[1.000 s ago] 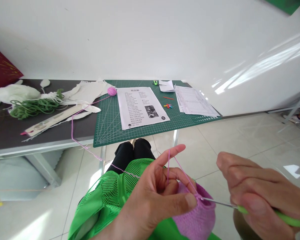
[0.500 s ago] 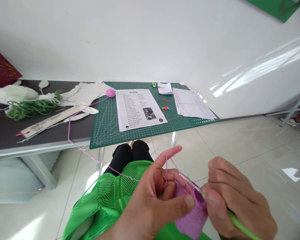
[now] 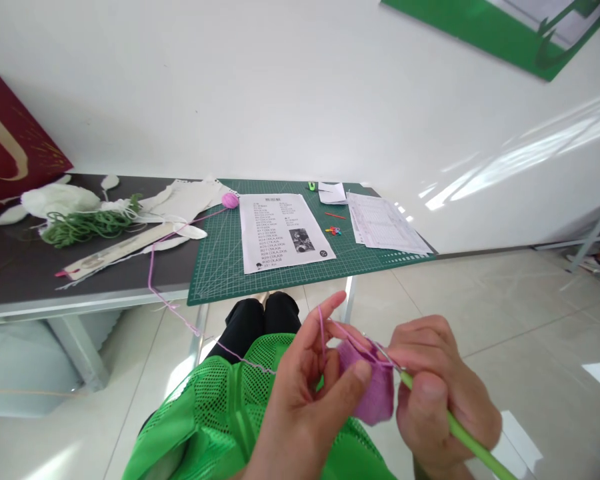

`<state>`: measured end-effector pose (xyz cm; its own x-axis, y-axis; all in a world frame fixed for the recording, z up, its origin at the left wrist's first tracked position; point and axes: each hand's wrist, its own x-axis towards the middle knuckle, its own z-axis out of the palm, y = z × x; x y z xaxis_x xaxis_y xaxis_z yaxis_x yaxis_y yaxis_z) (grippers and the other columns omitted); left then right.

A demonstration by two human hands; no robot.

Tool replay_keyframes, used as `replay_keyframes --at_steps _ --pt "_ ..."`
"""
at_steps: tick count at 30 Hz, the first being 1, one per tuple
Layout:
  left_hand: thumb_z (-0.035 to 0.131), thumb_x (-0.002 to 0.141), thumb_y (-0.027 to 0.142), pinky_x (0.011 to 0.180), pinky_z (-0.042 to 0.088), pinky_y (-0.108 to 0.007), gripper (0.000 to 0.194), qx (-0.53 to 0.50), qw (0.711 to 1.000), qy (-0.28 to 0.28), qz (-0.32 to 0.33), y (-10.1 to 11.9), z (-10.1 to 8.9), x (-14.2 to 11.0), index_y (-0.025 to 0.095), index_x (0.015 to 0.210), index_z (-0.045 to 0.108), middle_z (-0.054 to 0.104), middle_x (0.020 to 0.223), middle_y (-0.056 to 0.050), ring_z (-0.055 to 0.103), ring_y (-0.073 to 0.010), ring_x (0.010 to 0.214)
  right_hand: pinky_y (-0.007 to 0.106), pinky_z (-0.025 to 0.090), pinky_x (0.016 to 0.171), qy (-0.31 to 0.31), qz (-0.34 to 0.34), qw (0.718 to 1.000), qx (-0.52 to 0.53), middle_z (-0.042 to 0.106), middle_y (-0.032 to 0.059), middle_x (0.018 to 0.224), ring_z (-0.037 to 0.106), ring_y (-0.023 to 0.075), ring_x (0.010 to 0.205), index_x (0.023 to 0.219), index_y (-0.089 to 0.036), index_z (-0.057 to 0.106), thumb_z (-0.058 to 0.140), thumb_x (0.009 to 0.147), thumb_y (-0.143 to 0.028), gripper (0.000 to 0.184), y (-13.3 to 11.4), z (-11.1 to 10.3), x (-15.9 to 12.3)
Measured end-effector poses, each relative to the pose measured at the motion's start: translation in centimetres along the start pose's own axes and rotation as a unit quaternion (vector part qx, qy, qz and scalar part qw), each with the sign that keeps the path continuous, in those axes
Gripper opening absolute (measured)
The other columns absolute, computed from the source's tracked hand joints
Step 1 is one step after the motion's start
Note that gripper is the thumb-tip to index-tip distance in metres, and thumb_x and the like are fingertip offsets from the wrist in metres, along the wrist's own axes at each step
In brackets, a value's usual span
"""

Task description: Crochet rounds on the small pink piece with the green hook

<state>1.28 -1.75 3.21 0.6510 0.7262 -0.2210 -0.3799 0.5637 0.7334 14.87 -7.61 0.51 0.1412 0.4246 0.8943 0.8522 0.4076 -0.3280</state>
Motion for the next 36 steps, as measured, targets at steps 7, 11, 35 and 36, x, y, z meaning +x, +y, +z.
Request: replay_keyframes --at_steps 7,11,35,36 --pt "0.08 0.093 0.026 0.076 0.047 -0.018 0.024 -0.085 0.995 0.032 -0.045 1.2 -0.3 0.2 0.022 0.117 0.084 0.068 0.078 0.001 0.055 -0.0107 0.074 0.037 0.048 0.063 0.084 -0.014 0.996 0.009 0.064 0.0046 0.071 0.059 0.0175 0.07 0.084 -0.013 0.066 0.044 0.106 -0.013 0.032 0.4 1.5 -0.6" --pt "0.084 0.09 0.04 0.072 0.042 -0.02 0.036 -0.016 0.998 -0.014 -0.054 0.9 -1.0 -0.2 0.021 0.121 0.084 0.053 0.069 0.003 0.045 -0.0105 0.068 0.038 0.051 0.066 0.068 -0.045 0.997 -0.013 0.064 0.0042 0.07 0.061 0.0184 0.071 0.086 -0.014 0.068 0.043 0.109 -0.022 0.034 1.1 0.7 -0.5" --pt "0.084 0.091 0.032 0.055 0.035 -0.02 0.076 0.122 0.988 -0.077 0.057 -1.5 -0.9 0.5 0.057 0.154 0.049 0.074 0.121 -0.002 0.029 -0.0067 0.058 0.031 0.036 0.057 -0.031 0.242 0.955 0.166 0.047 -0.0015 0.065 0.047 0.0135 0.067 0.072 -0.019 0.056 0.046 0.107 -0.021 0.037 0.0 -1.6 -0.6" --pt "0.085 0.091 0.03 0.054 0.035 -0.02 0.085 0.118 0.987 -0.096 0.048 -1.6 -1.1 0.7 0.057 0.158 0.041 0.075 0.118 -0.003 0.028 -0.0066 0.057 0.031 0.035 0.057 -0.035 0.253 0.953 0.162 0.046 -0.0015 0.065 0.047 0.0137 0.067 0.072 -0.019 0.057 0.047 0.107 -0.021 0.037 0.0 -1.6 -0.8"
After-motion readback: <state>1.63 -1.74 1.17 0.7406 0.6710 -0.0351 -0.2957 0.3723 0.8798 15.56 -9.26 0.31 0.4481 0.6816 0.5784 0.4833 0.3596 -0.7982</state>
